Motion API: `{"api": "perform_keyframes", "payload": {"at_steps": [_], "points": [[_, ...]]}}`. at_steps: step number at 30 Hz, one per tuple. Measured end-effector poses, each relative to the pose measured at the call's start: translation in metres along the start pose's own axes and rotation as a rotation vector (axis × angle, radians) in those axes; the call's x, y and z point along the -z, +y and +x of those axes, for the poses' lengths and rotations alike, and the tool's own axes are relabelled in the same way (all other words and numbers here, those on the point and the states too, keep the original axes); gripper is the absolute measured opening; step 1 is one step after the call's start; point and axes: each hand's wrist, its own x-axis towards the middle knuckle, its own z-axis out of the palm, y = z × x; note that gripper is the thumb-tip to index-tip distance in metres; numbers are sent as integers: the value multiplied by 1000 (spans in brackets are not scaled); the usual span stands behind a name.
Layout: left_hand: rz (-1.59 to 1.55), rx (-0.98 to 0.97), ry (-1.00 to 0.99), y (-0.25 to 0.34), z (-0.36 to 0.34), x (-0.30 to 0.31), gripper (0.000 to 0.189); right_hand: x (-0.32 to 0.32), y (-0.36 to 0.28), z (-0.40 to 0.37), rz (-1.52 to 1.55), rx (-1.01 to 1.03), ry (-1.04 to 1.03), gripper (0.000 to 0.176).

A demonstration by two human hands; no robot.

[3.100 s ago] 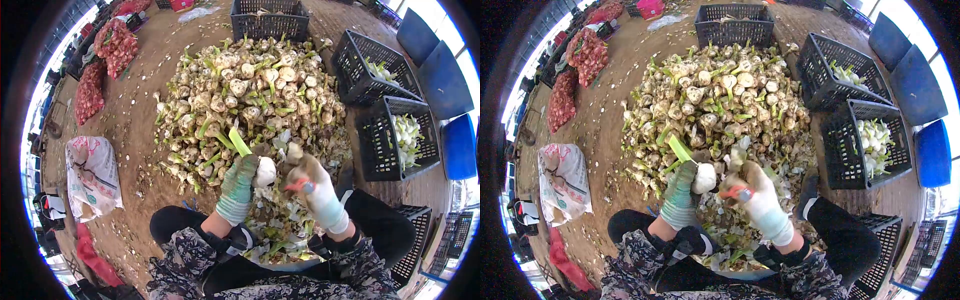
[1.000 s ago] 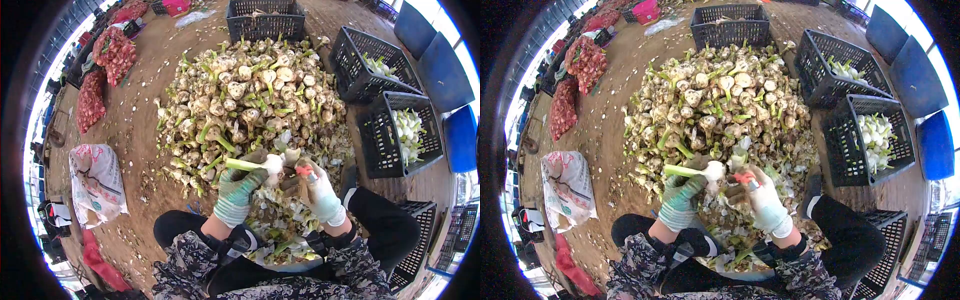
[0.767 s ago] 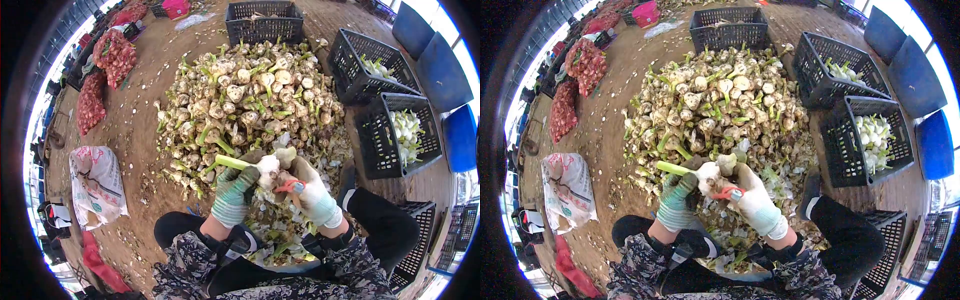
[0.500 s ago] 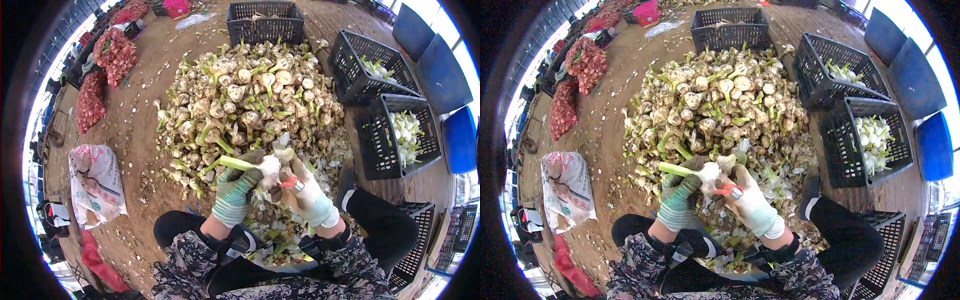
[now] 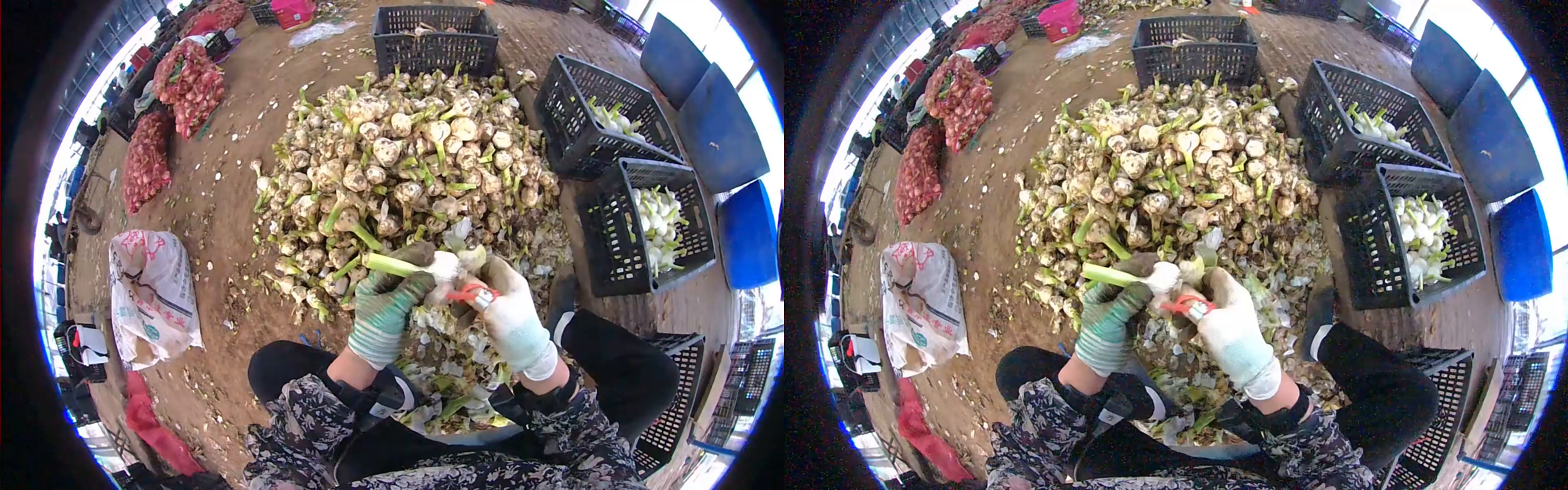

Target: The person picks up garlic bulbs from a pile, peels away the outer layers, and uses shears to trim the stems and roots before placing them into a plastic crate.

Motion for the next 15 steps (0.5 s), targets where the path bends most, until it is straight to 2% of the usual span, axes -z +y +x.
{"api": "perform_keyframes", "payload": {"at_steps": [1, 2, 3, 4, 5, 7, 8, 9, 11, 12, 13, 14, 15], "points": [[-150, 54, -7, 3, 1, 1, 36, 0, -1, 0, 100, -23, -47, 26], [-300, 107, -12, 6, 1, 3, 37, 3, 6, -1, 27, -61, -62, 25], [-298, 103, -12, 6, 2, 5, 37, 8, 15, -1, -44, -98, -78, 23], [-413, 135, -30, 5, 3, 8, 38, 12, 17, -2, -137, -301, -91, 23], [-530, 163, -51, 4, 5, 11, 38, 15, 22, -1, -256, -304, -103, 27], [-517, 171, -23, 0, 7, 14, 38, 30, 19, -4, -725, -70, -72, 32], [-499, 225, 1, -3, 7, 14, 37, 38, 33, -1, -407, 40, -21, 36], [-476, 277, 13, -6, 8, 15, 36, 22, 18, 0, -231, 227, -21, 39], [-468, 301, -30, -11, 9, 16, 34, 14, -15, 6, -867, 525, -77, 44], [-517, 314, -77, -10, 8, 15, 32, 13, -19, 11, -869, 528, -78, 44], [-565, 324, -122, -9, 7, 15, 29, 12, -20, 15, -949, 639, -142, 44], [-578, 350, -37, -9, 10, 13, 25, 11, -20, 17, -1025, 750, -211, 43], [-580, 346, -28, -9, 10, 13, 25, 10, -19, 19, -1022, 749, -222, 43]]}}
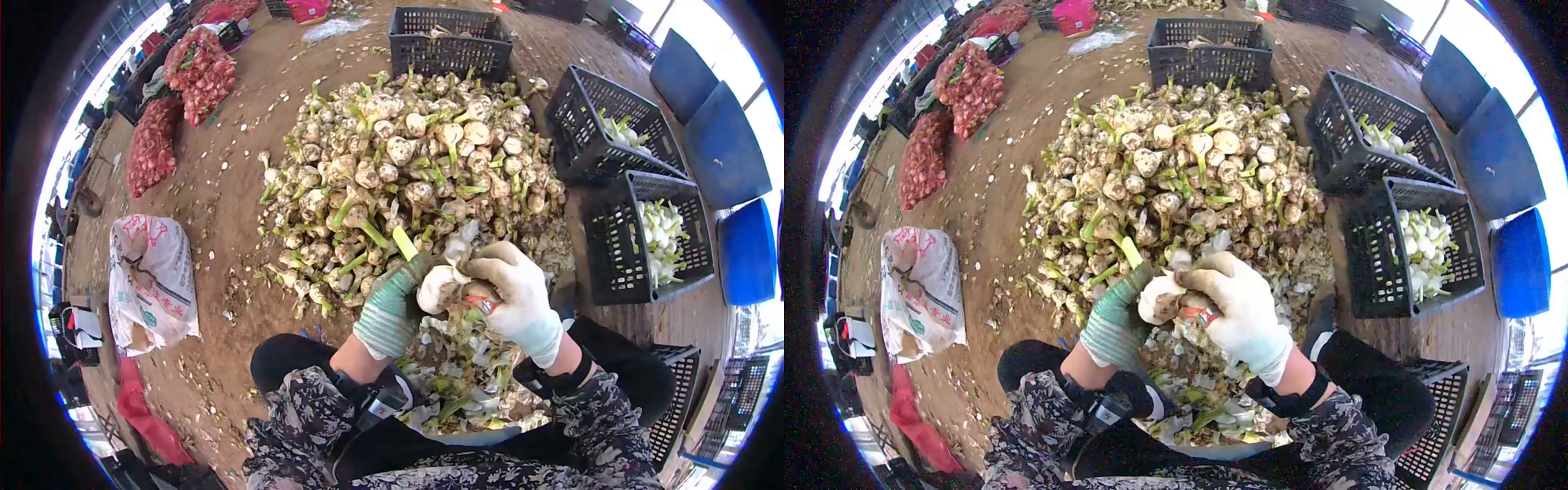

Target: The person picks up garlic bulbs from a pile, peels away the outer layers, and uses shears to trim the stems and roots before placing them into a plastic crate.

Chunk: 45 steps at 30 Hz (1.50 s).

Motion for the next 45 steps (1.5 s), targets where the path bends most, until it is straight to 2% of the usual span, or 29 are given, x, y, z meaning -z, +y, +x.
{"api": "perform_keyframes", "payload": {"at_steps": [2, 3, 6, 8, 10, 11, 13, 14, 16, 18, 19, 20, 22, 23, 24, 26, 27, 29, 30, 32, 33, 34, 36, 38, 40, 42, 43, 44, 45], "points": [[-30, 38, 106, 0, -2, 0, 23, -5, 0, 1, -164, 25, 33, 33], [-11, -19, 155, -4, -1, 0, 21, -10, 3, -1, -165, 1, 50, 28], [23, -5, 169, -5, 0, 4, 19, -22, 2, -14, 2, -6, 147, 29], [80, 27, 169, -4, -1, 4, 17, -27, -8, -26, 66, 2, 103, 30], [260, -14, 269, -7, -3, 2, 16, -35, -4, -42, 103, -145, 47, 30], [295, -12, 340, -12, 1, 4, 16, -34, -5, -48, 102, -144, 46, 30], [223, -40, 351, -10, 5, 6, 15, -33, -6, -59, 27, -66, -255, 29], [151, -62, 363, -8, 6, 2, 15, -33, -11, -63, 27, -69, -256, 29], [67, -34, 267, -1, 6, -2, 15, -35, -23, -69, 77, -234, -431, 30], [106, -47, 282, -6, 6, 0, 17, -26, 3, -68, 40, -405, -180, 35], [106, -53, 279, -5, 7, -2, 17, -26, 16, -67, 249, -568, -75, 50], [161, -53, 299, -7, 4, -5, 17, -29, 15, -59, 446, -434, 151, 58], [221, -33, 319, -14, 2, -4, 17, -22, 2, -44, 336, -364, 72, 56], [172, -22, 298, -16, 5, -4, 15, -15, -18, -30, 161, -370, 29, 50], [120, -16, 280, -16, 6, -4, 13, -23, -13, -31, 189, -327, 98, 42], [66, -30, 299, -12, 7, -3, 11, -41, -6, -32, 423, -435, 190, 35], [62, -54, 322, -12, 7, -3, 11, -43, -5, -31, 430, -435, 180, 35], [36, -72, 336, -12, 9, 2, 11, -44, -8, -28, 682, -586, 215, 29], [36, -69, 340, -10, 10, 4, 11, -42, -15, -28, 684, -590, 214, 29], [-32, 56, 343, -2, 11, 7, 12, -38, -35, -29, 744, -495, 14, 28], [57, 33, 494, 4, 13, 0, 12, -39, -38, -38, 507, -426, -282, 31], [-142, 79, 224, 5, 17, 20, 13, -48, -35, -42, 483, -208, -349, 33], [-147, 40, 372, 8, 13, 6, 12, -52, -15, -51, 187, -319, -504, 30], [-84, 14, 359, 8, 11, 1, 11, -31, -7, -37, -188, -445, -718, 33], [-23, -5, 369, 2, 5, 3, 9, -16, 2, -34, -82, -186, -273, 39], [145, -24, 333, -2, 4, 2, 8, -4, -6, -13, 85, -184, -49, 43], [243, -62, 220, -8, 10, 13, 10, -8, -9, -9, 570, -426, -9, 43], [169, 63, 268, -7, 11, 5, 12, -10, 1, -5, 514, -290, -33, 45], [95, 91, 178, -11, 18, 19, 12, -10, 8, 0, 481, -252, -138, 42]]}}
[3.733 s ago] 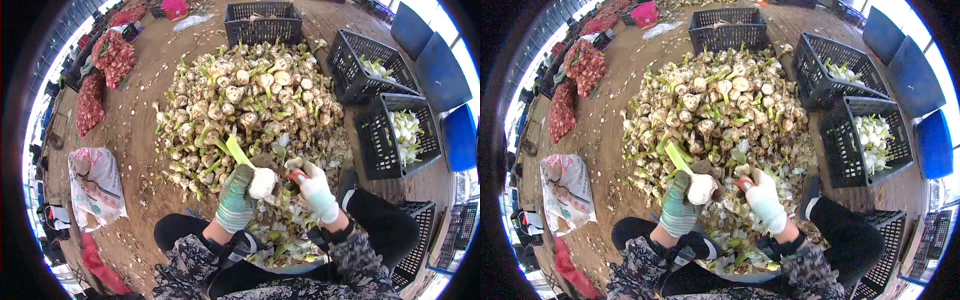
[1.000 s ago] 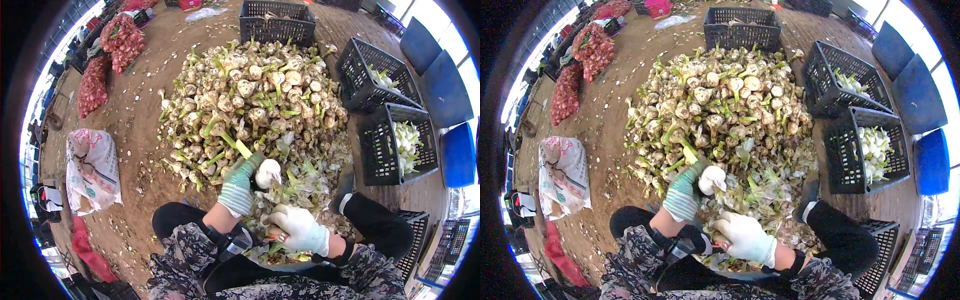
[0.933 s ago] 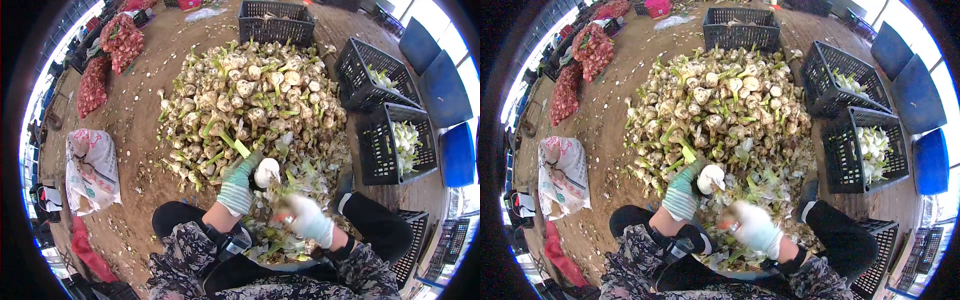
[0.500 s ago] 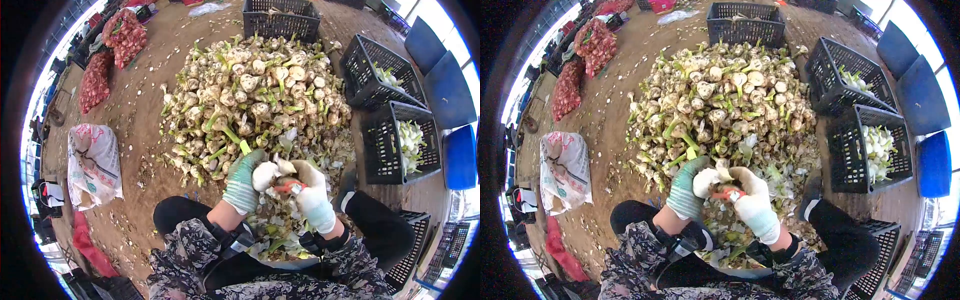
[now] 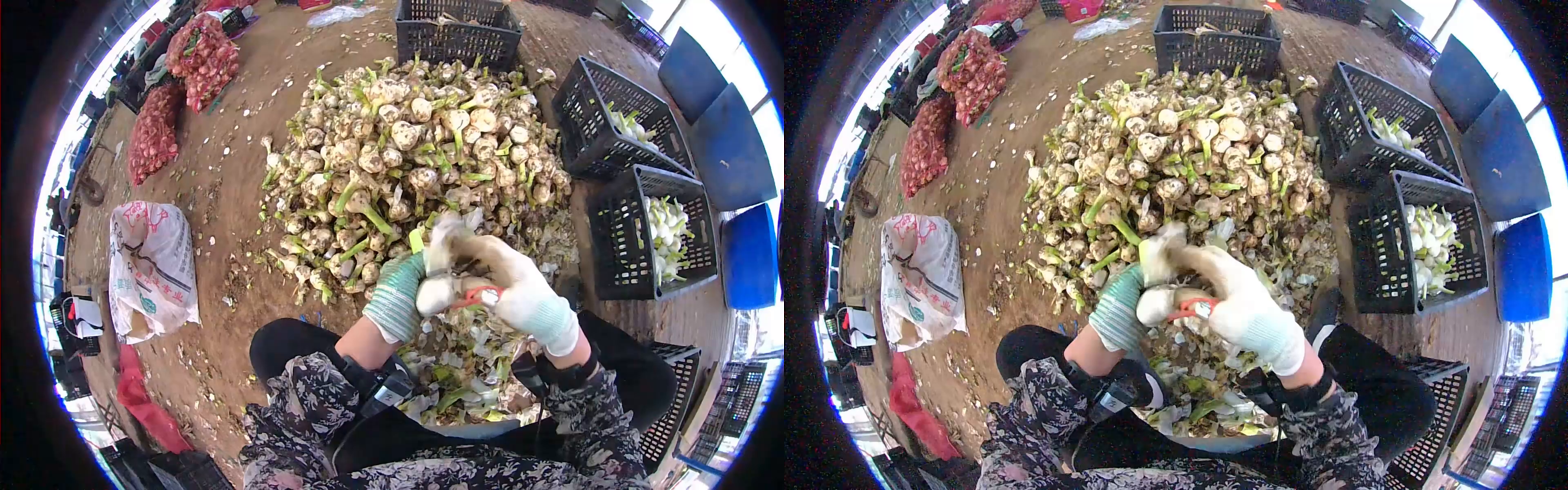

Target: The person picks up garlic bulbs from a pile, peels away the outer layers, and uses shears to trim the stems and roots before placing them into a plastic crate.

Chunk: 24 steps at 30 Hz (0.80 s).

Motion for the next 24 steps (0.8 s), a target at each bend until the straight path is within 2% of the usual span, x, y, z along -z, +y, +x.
{"api": "perform_keyframes", "payload": {"at_steps": [1, 2, 4, 5, 7, 8, 9, 10, 11, 13, 14, 15, 17, 18, 19, 20, 21, 23, 24], "points": [[-69, 30, -92, -5, 10, 13, 12, 1, 2, 3, -46, 8, -107, 38], [-70, 30, -90, -2, 2, 5, 12, -1, -1, 1, -44, 7, -108, 38], [52, 44, 124, 9, -18, -17, 13, -8, -19, -7, -356, 121, -50, 28], [15, -29, 108, 2, -12, -9, 13, -7, -29, -13, -287, 50, -129, 23], [-241, 141, 134, 13, 0, 3, 15, -17, -13, -33, -134, 64, -397, 27], [-314, 146, 97, 17, 8, 13, 16, -21, -5, -40, -134, 62, -395, 27], [-340, -18, 116, 16, 6, 0, 17, -24, 3, -45, -284, -27, -258, 29], [-343, 2, 120, 18, 1, -8, 17, -24, 8, -47, -435, -112, -118, 31], [-347, 16, 124, 19, -1, -13, 19, -28, 5, -42, -218, -174, 99, 33], [-248, -18, 100, 9, 2, -5, 22, -34, -7, -33, -278, -141, 280, 33], [-262, 135, 97, 16, -11, -15, 21, -32, -7, -28, -272, -145, 281, 33], [-257, 136, 98, 14, -11, -15, 21, -29, -8, -22, -385, -102, 254, 31], [-177, -5, 168, 7, -6, -15, 19, -26, -12, -20, -504, -56, 230, 29], [-98, -71, 203, 9, -7, -16, 18, -26, -16, -20, -419, 2, 49, 25], [-216, -60, 136, 13, -2, -9, 20, -29, -21, -21, -330, 59, -132, 22], [-249, -97, 153, 14, 0, -4, 21, -37, -26, -28, -137, 113, -330, 22], [-279, -131, 166, 15, 2, -3, 22, -42, -30, -33, -212, 73, -408, 25], [-271, -145, 139, 14, 3, -4, 24, -36, 10, -32, -247, -51, 46, 30], [-278, -136, 118, 14, 0, -6, 23, -24, 15, -28, -413, -76, 199, 36]]}}
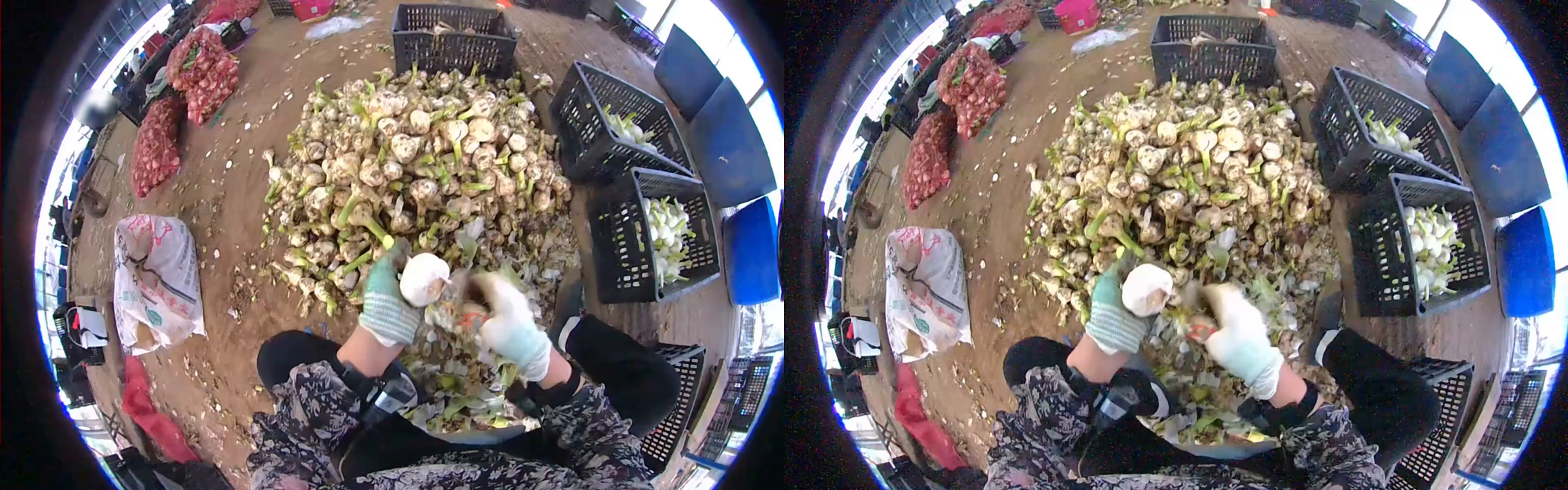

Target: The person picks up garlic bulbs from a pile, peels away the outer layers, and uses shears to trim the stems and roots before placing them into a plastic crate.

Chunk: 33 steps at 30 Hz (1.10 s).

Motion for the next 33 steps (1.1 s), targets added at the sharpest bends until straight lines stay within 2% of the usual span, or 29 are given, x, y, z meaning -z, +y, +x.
{"api": "perform_keyframes", "payload": {"at_steps": [1, 2, 3, 5, 6, 7, 9, 10, 11, 13, 14, 15, 17, 18, 19, 20, 21, 23, 24, 25, 26, 27, 28, 29, 30, 31, 33], "points": [[-9, 11, -14, 1, -3, -3, 23, 4, 1, 0, 23, -57, 107, 39], [-6, 98, -15, 3, -10, -7, 23, 5, -4, 2, 43, -55, 157, 34], [-8, 105, -5, -2, -10, -3, 23, 4, -11, 3, 65, -62, 206, 28], [82, 34, -12, -9, -5, -5, 24, 4, -19, 8, -110, 64, 51, 21], [178, 12, 72, -9, -8, -8, 23, 1, -25, 9, -130, 47, 26, 17], [178, 10, 66, -8, -11, -12, 23, 5, -29, 11, -96, 113, -26, 15], [156, -50, 103, -5, -12, -14, 21, 11, -48, 6, 466, 288, -262, 14], [171, -70, 145, -4, -3, -10, 20, 11, -62, 2, 340, 339, -392, 14], [40, 52, 48, -1, 3, 3, 24, 8, -54, -3, 348, 328, -389, 14], [41, 6, 43, 1, -3, -7, 29, 6, -13, 0, 46, 7, -262, 29], [-77, 133, -70, 5, 2, 0, 30, 7, 7, -6, -298, -152, -237, 30], [-24, 97, -18, 5, 0, -2, 30, 13, 15, -9, -408, -125, -245, 28], [53, -62, 45, -2, -14, -16, 29, 19, 13, -11, -69, -337, -289, 29], [58, 59, -27, -1, -12, -13, 28, 25, -2, -7, -102, -371, -261, 34], [17, 148, -75, -3, -6, -8, 28, 14, 6, -12, 16, -242, -67, 36], [93, 114, -106, -12, -6, -7, 32, 16, -10, -7, 5, -175, -23, 34], [169, 70, -128, -18, -8, -3, 36, 13, -15, -4, 46, -183, -88, 33], [381, 14, -275, -28, 31, 46, 37, 6, -3, 0, 0, -44, -100, 26], [149, 184, -115, -20, 14, 19, 37, 15, -7, 3, 99, -116, -190, 24], [434, -194, -35, -31, -4, 3, 31, 22, -12, 5, 201, -187, -277, 21], [390, -185, -34, -28, -18, -12, 26, 20, -7, 3, 123, -37, -191, 19], [345, -181, -44, -27, -23, -29, 21, 29, -29, -8, 401, -64, -141, 18], [344, -211, -8, -26, -22, -33, 14, 32, -38, -18, 531, 12, -251, 20], [292, -221, 30, -28, -16, -27, 14, 36, -42, -25, 660, 88, -366, 22], [217, -147, 27, -27, -8, -23, 15, 38, -43, -25, 392, 280, -337, 28], [144, -69, 28, -27, -5, -19, 15, 36, -29, -23, 395, 280, -335, 28], [404, -108, 29, -30, -13, -37, 19, 30, 9, -14, 676, -106, -128, 43]]}}
